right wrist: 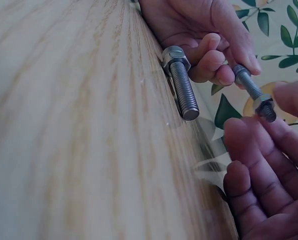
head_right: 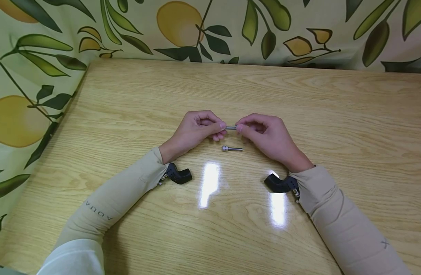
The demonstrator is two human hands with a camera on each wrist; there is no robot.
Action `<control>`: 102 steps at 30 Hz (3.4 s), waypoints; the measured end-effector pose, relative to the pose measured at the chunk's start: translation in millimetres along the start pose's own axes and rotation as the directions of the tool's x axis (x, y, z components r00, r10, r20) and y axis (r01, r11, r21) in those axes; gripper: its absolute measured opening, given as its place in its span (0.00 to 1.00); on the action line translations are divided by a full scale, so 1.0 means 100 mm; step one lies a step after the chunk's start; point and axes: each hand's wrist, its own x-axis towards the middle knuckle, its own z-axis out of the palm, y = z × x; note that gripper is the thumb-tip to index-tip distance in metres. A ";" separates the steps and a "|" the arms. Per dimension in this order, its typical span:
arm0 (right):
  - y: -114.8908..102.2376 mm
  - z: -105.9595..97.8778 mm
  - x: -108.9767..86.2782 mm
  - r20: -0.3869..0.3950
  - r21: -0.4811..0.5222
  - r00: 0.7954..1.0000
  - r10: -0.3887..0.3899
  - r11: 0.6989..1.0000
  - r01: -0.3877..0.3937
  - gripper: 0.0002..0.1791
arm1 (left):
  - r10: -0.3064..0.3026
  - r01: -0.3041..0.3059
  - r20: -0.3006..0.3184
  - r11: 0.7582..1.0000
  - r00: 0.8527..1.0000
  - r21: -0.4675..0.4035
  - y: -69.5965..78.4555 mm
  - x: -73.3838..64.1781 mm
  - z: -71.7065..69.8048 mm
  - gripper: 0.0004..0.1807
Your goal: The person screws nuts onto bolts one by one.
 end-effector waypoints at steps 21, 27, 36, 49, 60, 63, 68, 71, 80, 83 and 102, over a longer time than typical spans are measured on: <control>0.01 0.00 0.00 -0.007 -0.005 1.000 -0.018 1.000 0.018 0.10 | 0.004 -0.004 -0.004 1.000 1.000 0.011 0.01 0.00 0.00 0.06; 0.01 0.01 0.00 0.000 0.001 0.999 -0.033 0.999 0.033 0.11 | 0.003 -0.003 0.000 1.000 1.000 0.006 -0.01 0.00 0.00 0.07; 0.00 0.01 -0.01 0.002 -0.004 1.000 -0.020 1.000 0.020 0.13 | 0.011 -0.011 0.002 1.000 1.000 0.008 -0.02 0.00 0.00 0.06; 0.00 0.01 0.00 0.014 -0.004 1.000 -0.020 1.000 0.020 0.09 | 0.011 -0.011 0.007 1.000 1.000 -0.003 0.00 0.00 0.00 0.06; 0.00 0.01 0.01 0.006 -0.019 1.000 -0.018 1.000 0.018 0.08 | 0.008 -0.008 0.000 1.000 1.000 0.006 0.02 -0.01 0.00 0.07; 0.01 0.01 0.00 0.002 -0.018 1.000 -0.014 1.000 0.014 0.09 | 0.005 -0.005 0.001 1.000 1.000 0.001 0.01 -0.01 0.01 0.07; 0.01 0.02 0.00 0.009 -0.010 1.000 -0.030 1.000 0.030 0.11 | 0.001 -0.001 0.002 1.000 1.000 -0.001 0.02 -0.01 0.01 0.07; 0.01 0.02 -0.01 0.006 -0.022 1.000 -0.026 0.999 0.026 0.08 | 0.003 -0.003 0.001 1.000 1.000 0.003 0.02 -0.01 0.01 0.06; 0.00 0.02 -0.03 -0.001 -0.049 1.000 -0.016 0.999 0.016 0.08 | -0.009 0.009 -0.008 1.000 1.000 0.015 0.01 -0.01 0.02 0.06; 0.00 0.02 -0.04 0.001 -0.057 1.000 0.004 0.998 -0.004 0.07 | -0.003 0.003 -0.005 1.000 1.000 0.015 0.00 -0.02 0.03 0.06; 0.01 0.03 -0.05 0.026 -0.029 0.998 -0.049 0.998 0.049 0.14 | 0.016 -0.016 -0.005 1.000 1.000 0.012 -0.01 -0.04 0.04 0.05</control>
